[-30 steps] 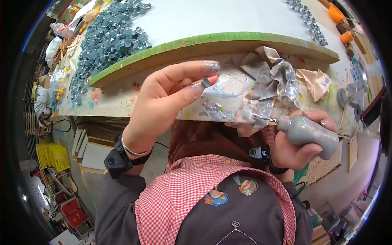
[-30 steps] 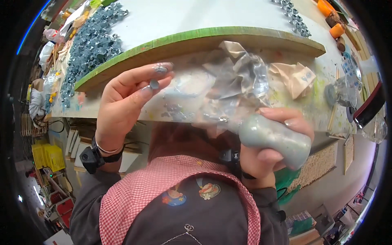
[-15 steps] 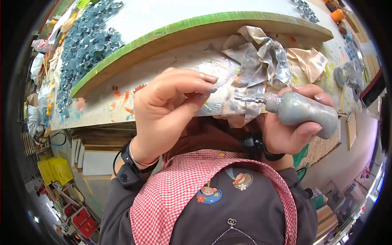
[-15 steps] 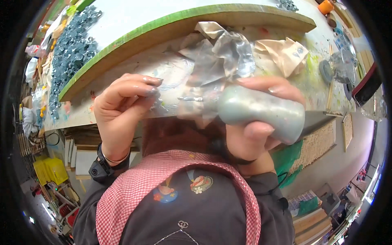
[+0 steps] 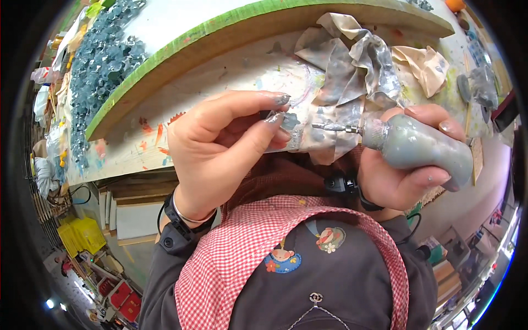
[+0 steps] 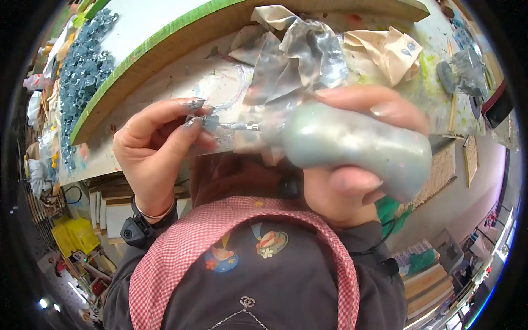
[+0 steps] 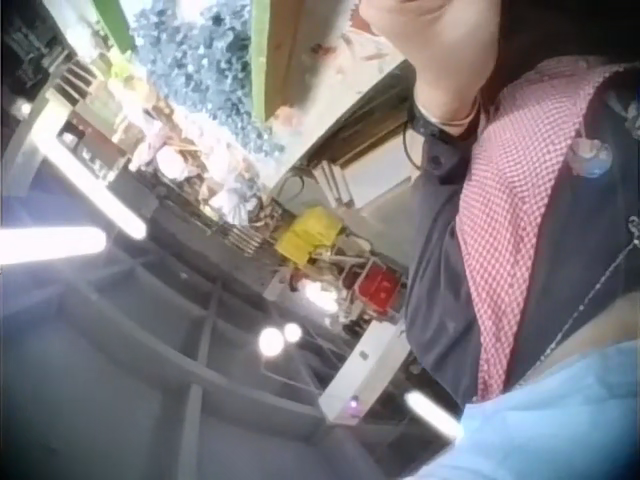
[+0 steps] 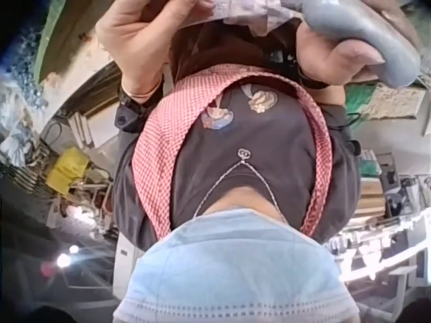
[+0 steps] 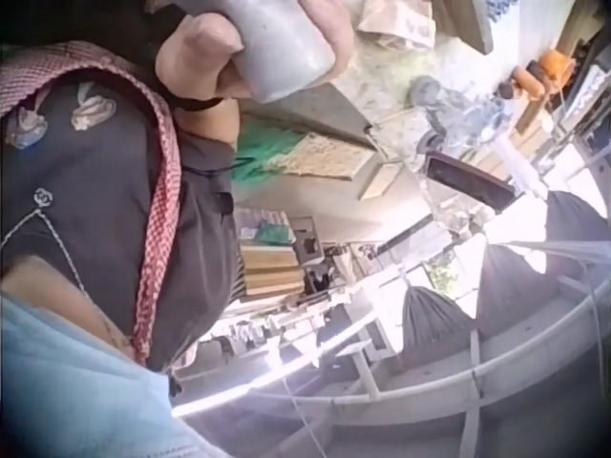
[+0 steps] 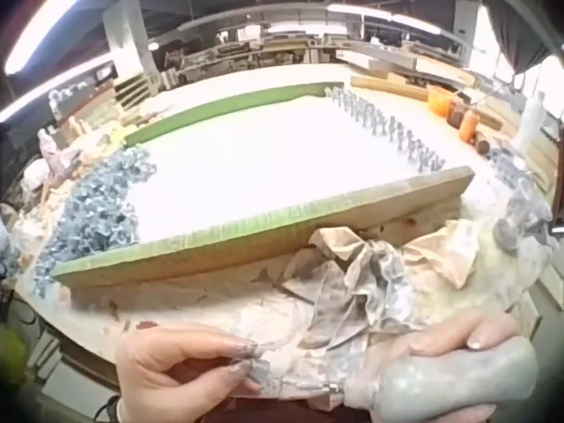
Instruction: The recorder is applying a liquid adhesive or sealant from a squeeze bottle to small grey metal components on a workbench.
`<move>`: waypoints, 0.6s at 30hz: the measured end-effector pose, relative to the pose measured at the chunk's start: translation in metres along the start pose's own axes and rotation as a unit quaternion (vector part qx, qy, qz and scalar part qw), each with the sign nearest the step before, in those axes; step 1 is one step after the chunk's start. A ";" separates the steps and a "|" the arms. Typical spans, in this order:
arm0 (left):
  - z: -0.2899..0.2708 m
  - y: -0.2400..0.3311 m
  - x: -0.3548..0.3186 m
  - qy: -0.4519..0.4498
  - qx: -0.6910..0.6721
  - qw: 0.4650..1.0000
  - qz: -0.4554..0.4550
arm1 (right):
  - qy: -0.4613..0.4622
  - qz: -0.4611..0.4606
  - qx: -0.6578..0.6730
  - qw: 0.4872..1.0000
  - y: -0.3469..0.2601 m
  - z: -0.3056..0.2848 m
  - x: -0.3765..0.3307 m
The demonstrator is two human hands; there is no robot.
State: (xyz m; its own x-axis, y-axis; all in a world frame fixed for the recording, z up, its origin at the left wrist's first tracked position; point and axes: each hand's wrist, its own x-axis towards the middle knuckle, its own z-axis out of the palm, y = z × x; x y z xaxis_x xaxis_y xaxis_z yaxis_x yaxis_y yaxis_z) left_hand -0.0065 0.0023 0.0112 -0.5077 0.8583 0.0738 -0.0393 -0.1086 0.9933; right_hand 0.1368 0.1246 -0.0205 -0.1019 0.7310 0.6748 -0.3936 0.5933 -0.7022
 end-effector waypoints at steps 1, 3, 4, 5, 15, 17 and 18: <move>0.000 -0.001 0.000 -0.010 0.016 1.000 0.016 | 0.017 0.009 -0.012 1.000 0.000 0.001 0.000; 0.000 -0.002 0.001 -0.011 0.034 0.999 0.026 | -0.006 0.004 -0.040 0.999 0.001 0.002 0.000; 0.001 -0.003 0.000 -0.011 0.054 0.998 0.038 | -0.010 0.006 -0.046 0.999 0.001 0.003 0.000; 0.001 -0.004 0.000 -0.012 0.054 0.998 0.035 | -0.011 0.001 -0.068 0.998 0.001 0.004 0.001; 0.002 -0.006 0.000 -0.017 0.058 0.997 0.047 | -0.093 -0.011 -0.076 0.993 -0.001 0.002 0.005; 0.002 -0.007 0.000 -0.021 0.060 0.996 0.059 | -0.101 -0.034 -0.034 0.994 0.004 0.002 0.004; 0.002 -0.007 0.000 -0.017 0.061 0.996 0.061 | -0.098 -0.048 -0.013 0.994 0.006 0.002 0.004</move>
State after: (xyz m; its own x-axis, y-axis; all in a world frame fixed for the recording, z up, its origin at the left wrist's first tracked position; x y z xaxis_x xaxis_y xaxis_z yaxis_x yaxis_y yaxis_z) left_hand -0.0045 0.0040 0.0046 -0.4734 0.8589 0.1953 0.1269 -0.1529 0.9801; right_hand 0.1325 0.1303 -0.0219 -0.2417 0.5917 0.7691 -0.3872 0.6679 -0.6356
